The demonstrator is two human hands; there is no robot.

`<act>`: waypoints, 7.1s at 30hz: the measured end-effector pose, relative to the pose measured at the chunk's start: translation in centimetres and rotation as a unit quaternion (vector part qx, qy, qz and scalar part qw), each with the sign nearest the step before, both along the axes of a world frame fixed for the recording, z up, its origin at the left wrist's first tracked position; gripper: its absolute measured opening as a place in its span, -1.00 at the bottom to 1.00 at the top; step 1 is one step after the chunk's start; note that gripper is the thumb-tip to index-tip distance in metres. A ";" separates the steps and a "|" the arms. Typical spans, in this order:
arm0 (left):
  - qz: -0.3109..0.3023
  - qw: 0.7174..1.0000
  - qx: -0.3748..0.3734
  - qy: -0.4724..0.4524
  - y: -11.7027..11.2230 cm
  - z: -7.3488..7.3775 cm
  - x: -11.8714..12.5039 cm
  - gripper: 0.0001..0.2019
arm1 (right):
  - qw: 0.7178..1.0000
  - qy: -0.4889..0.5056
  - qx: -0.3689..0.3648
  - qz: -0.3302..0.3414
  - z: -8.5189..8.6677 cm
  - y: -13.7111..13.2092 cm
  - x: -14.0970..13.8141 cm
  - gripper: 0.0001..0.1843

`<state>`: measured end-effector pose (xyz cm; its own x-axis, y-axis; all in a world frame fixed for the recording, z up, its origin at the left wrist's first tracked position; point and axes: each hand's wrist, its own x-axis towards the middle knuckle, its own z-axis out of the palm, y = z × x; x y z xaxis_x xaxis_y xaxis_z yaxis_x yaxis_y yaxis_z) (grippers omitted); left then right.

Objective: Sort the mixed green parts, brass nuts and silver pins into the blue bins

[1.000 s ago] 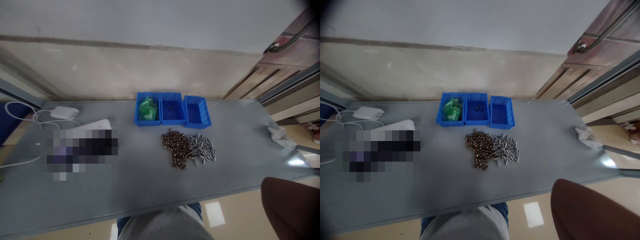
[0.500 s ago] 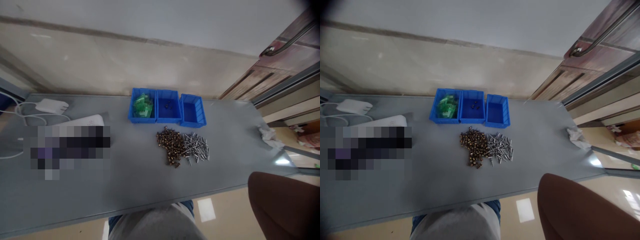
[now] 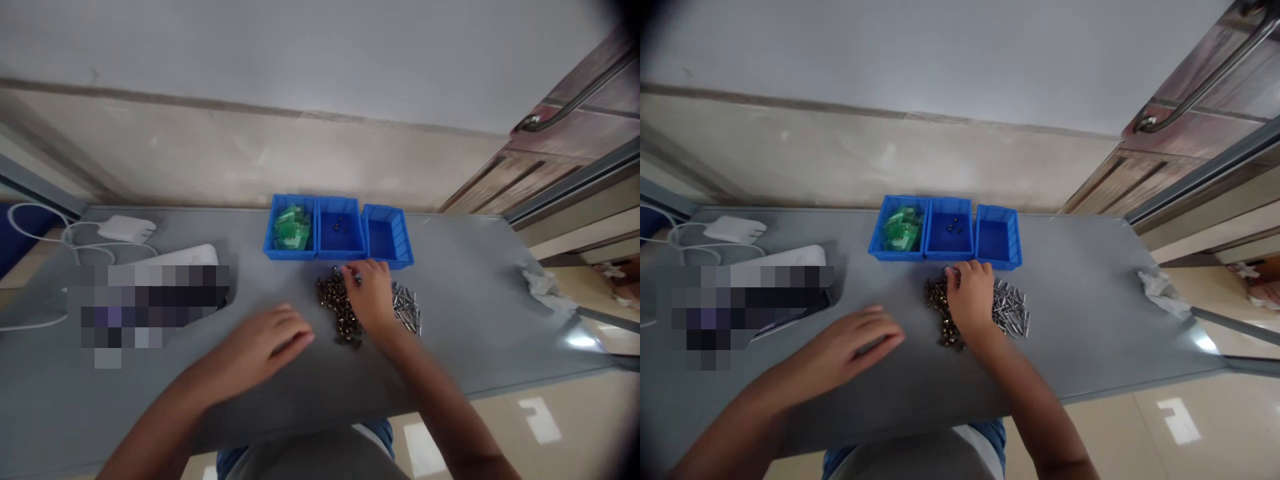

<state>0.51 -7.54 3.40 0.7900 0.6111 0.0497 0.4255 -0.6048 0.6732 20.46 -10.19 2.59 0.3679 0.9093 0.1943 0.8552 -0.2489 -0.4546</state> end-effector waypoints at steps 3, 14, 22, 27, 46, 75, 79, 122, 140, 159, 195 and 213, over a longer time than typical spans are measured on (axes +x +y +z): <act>-0.014 1.000 0.005 0.018 1.8 -0.9 1.7 -0.75 | 0.994 -0.055 -0.085 -0.034 -1.6 1.9 -1.3 -0.70; 0.068 0.996 -0.059 -0.015 2.8 -3.4 1.9 -0.76 | 0.994 0.101 -0.014 -0.030 -1.5 2.0 -2.0 -0.86; 0.097 0.989 -0.058 -0.097 1.5 -2.3 2.3 -0.78 | 0.713 0.700 -0.028 0.039 -0.8 -1.2 -2.7 -0.79; 0.108 0.986 0.001 -0.129 0.8 -1.9 2.2 -0.89 | 0.629 0.776 -0.032 0.036 -1.7 -1.5 -3.0 -0.80; 0.102 0.983 0.033 -0.148 1.4 -2.1 1.5 -0.96 | 0.868 0.472 0.118 0.101 -0.8 -2.5 -4.0 -0.86; 0.119 0.982 0.039 -0.141 2.0 -1.0 0.2 -0.90 | 0.956 0.149 0.252 -0.031 3.8 1.0 -1.1 -0.78; 0.109 0.986 0.046 -0.116 2.1 -1.5 0.1 -0.89 | 0.995 0.043 0.085 0.019 0.0 1.4 -2.2 -0.87; 0.106 0.983 0.038 -0.142 1.6 -2.6 0.8 -0.92 | 0.937 0.285 0.139 0.146 -0.3 -2.3 -5.0 -0.87; 0.128 0.980 0.060 -0.138 1.7 -1.1 0.1 -0.92 | 0.931 0.242 0.271 -0.036 3.8 0.4 -1.6 -0.77; 0.072 0.995 0.025 -0.064 1.9 -2.4 0.4 -0.89 | 0.994 -0.014 -0.075 0.074 -1.6 -0.3 -3.6 -0.86; 0.083 0.985 0.064 -0.136 0.9 -1.1 0.6 -0.91 | 0.677 0.723 -0.063 0.123 -1.0 -1.5 -3.7 -0.79; 0.097 0.983 0.048 -0.145 1.4 -1.5 0.5 -0.96 | 0.872 0.470 0.045 0.128 -1.4 -2.1 -4.2 -0.83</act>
